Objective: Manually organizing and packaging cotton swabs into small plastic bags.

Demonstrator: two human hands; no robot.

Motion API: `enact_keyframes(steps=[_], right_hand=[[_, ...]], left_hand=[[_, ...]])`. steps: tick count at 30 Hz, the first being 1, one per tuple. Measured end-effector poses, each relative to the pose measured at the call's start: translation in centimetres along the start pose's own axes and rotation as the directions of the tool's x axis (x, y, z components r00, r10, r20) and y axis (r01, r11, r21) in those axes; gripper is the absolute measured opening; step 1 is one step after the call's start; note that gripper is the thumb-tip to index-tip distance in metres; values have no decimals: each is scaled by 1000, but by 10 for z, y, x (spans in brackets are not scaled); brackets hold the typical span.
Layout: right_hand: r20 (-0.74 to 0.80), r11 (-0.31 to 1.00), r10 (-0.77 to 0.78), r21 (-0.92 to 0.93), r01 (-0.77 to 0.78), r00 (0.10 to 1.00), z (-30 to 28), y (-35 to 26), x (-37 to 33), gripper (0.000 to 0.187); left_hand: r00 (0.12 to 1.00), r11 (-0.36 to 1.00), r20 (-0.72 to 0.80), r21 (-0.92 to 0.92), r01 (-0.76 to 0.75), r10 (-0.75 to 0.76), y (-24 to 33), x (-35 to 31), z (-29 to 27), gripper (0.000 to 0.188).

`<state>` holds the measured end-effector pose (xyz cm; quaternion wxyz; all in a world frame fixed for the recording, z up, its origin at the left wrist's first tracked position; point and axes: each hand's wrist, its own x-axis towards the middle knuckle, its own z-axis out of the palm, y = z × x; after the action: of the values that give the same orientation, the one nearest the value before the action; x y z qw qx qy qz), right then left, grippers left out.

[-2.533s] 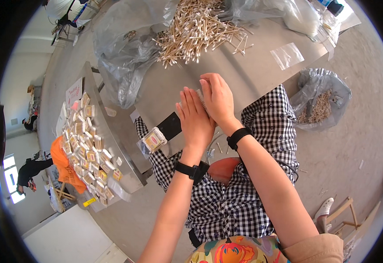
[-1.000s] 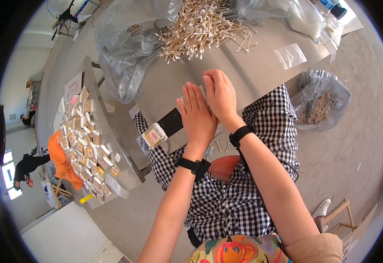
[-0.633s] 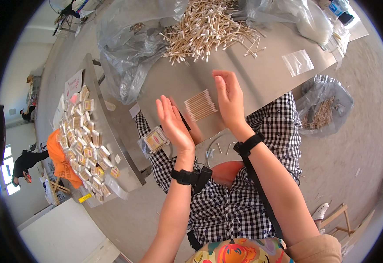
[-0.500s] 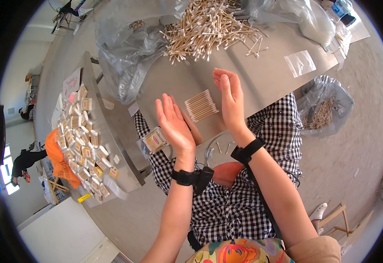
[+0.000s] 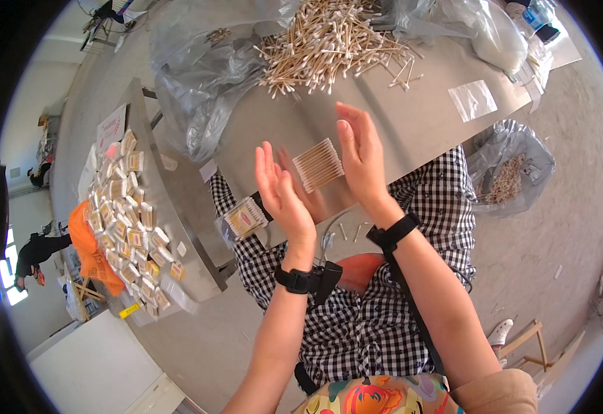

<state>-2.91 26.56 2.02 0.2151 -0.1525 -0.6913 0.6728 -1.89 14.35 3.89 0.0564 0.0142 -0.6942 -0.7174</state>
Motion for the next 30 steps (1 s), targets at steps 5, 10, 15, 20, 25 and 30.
enact_keyframes(steps=[5,10,15,20,25,30], right_hand=[[-1,891,-296,-359,276,955,-16,11,8,20],[32,892,-261,-373,253,965,-12,13,3,20],[59,888,-293,-354,294,954,-17,23,6,18],[76,909,-259,-318,270,963,-15,21,3,17],[76,919,-237,-305,249,968,-17,21,3,15],[75,932,-194,-296,208,978,-17,25,4,13]], left_hand=[[868,610,458,636,-472,193,-11,-2,-11,72],[800,277,595,757,-592,83,-24,-9,-7,89],[790,248,599,752,-611,131,-30,-1,-3,89],[806,247,572,768,-592,152,-32,3,-4,88],[812,231,566,779,-583,139,-33,2,-1,87],[818,239,555,782,-575,153,-35,2,-1,85]])
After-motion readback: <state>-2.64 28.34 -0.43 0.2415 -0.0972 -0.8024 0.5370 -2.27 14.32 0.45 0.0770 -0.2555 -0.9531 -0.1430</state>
